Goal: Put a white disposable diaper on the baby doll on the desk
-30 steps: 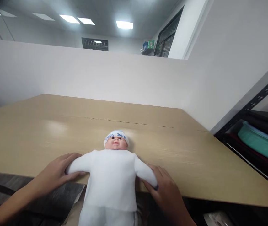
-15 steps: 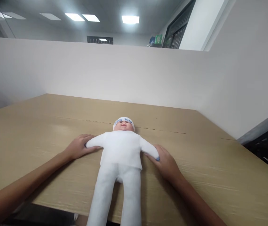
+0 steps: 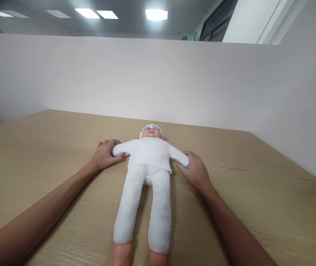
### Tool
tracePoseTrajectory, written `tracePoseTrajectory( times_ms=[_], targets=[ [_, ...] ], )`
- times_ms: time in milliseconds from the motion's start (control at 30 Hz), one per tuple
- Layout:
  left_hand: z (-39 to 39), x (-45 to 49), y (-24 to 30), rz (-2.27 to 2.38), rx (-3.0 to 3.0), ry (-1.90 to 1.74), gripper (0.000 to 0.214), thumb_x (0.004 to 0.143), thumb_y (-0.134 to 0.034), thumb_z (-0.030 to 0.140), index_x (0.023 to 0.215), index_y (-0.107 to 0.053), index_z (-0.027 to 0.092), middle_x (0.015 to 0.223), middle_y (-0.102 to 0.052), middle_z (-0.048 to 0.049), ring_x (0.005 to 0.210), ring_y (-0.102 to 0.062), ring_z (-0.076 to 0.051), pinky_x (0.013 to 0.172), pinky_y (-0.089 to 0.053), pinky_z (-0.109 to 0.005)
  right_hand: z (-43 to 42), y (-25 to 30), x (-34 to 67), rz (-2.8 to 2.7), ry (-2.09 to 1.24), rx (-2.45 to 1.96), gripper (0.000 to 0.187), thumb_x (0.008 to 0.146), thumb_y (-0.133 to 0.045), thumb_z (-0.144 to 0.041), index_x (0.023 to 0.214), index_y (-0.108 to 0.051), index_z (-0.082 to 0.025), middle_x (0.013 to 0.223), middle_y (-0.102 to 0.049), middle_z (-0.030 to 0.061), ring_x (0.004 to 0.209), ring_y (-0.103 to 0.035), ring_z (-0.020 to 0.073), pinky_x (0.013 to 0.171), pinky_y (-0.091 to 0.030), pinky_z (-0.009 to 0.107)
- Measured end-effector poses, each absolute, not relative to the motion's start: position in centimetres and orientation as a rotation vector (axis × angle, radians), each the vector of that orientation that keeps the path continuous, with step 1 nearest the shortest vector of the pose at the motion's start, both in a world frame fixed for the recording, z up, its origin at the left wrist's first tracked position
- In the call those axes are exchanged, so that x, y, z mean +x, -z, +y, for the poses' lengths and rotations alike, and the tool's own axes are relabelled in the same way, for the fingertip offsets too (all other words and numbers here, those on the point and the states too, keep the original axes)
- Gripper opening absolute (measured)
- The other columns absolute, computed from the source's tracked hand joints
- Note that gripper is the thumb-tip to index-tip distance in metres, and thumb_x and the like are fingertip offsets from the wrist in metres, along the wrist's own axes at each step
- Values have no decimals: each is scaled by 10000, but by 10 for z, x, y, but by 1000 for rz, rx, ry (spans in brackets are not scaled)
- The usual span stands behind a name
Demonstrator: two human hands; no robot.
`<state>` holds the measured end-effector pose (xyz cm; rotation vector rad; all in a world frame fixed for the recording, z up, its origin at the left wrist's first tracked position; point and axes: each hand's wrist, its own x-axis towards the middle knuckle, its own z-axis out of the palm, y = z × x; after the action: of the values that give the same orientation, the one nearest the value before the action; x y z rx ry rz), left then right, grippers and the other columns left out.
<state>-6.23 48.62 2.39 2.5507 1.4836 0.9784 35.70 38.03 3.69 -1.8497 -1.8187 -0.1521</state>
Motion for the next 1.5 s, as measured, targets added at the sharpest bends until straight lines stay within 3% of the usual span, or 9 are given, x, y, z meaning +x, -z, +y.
tracePoseTrajectory(
  times_ms=[167,333,467,733,867,1000,1167,1300,1500],
  targets=[
    [508,-64,-18,1543,2509,-1068,562,954,-674,693,1285,-636,241,1302,-747,-111,1184,-659,-348,1066,-430,-502,405,-26,377,-1841,261,-1813,423,946,-594,-509,1224,-688,-205,1146,-775,138,1008,-683,345,916,-506,463],
    [519,-68,-15,1526,2503,-1016,518,1003,-648,619,1387,-636,272,1327,-718,-106,1202,-643,-340,1036,-452,-485,408,-18,387,-1849,246,-1888,647,1028,-487,-689,1483,-639,-254,1309,-755,150,1153,-673,383,986,-519,512],
    [519,-70,-15,1483,2517,-979,508,981,-670,540,1408,-628,268,1300,-723,-98,1208,-630,-338,1029,-457,-482,409,-9,389,-1843,298,-1929,748,1061,-428,-676,1642,-499,-210,1509,-660,176,1349,-592,410,1100,-497,559],
    [512,-65,-21,1481,2495,-934,533,935,-683,534,1387,-647,254,1271,-724,-110,1208,-618,-346,1069,-457,-493,401,-9,377,-1679,316,-2029,822,1034,-476,-650,1679,-433,-142,1546,-599,249,1413,-527,446,1149,-472,621],
    [493,-61,-19,1635,2463,-971,730,930,-675,567,1568,-533,241,1491,-618,-169,1363,-539,-404,1150,-425,-563,376,-10,356,-1567,308,-2081,922,996,-526,-676,1695,-366,-96,1628,-496,299,1493,-456,475,1185,-436,655],
    [456,-60,-10,1741,2381,-1030,872,972,-625,591,1689,-346,182,1657,-468,-230,1501,-430,-436,1214,-381,-614,333,-6,331,-1561,337,-2047,847,1035,-462,-631,1672,-374,-79,1644,-478,315,1516,-446,468,1207,-416,659],
    [382,-58,-1,1889,2279,-932,819,1052,-500,579,1730,-255,191,1714,-414,-252,1564,-412,-437,1238,-362,-653,251,-6,298,-1636,244,-2095,733,1068,-420,-561,1620,-491,-85,1642,-519,296,1547,-471,442,1245,-407,632],
    [296,-56,5,1855,2407,-810,710,1099,-416,530,1722,-337,198,1707,-479,-211,1585,-435,-388,1310,-288,-623,166,-8,278,-1810,112,-2024,665,1083,-419,-526,1609,-567,-146,1700,-509,203,1607,-431,392,1303,-367,635],
    [148,-55,16,1717,2554,-876,620,1110,-444,427,1709,-436,265,1753,-452,-104,1631,-394,-354,1333,-283,-590,44,5,266,-1873,49,-1948,687,1077,-446,-501,1744,-362,-356,1769,-420,35,1631,-414,372,1304,-367,713]
  ],
)
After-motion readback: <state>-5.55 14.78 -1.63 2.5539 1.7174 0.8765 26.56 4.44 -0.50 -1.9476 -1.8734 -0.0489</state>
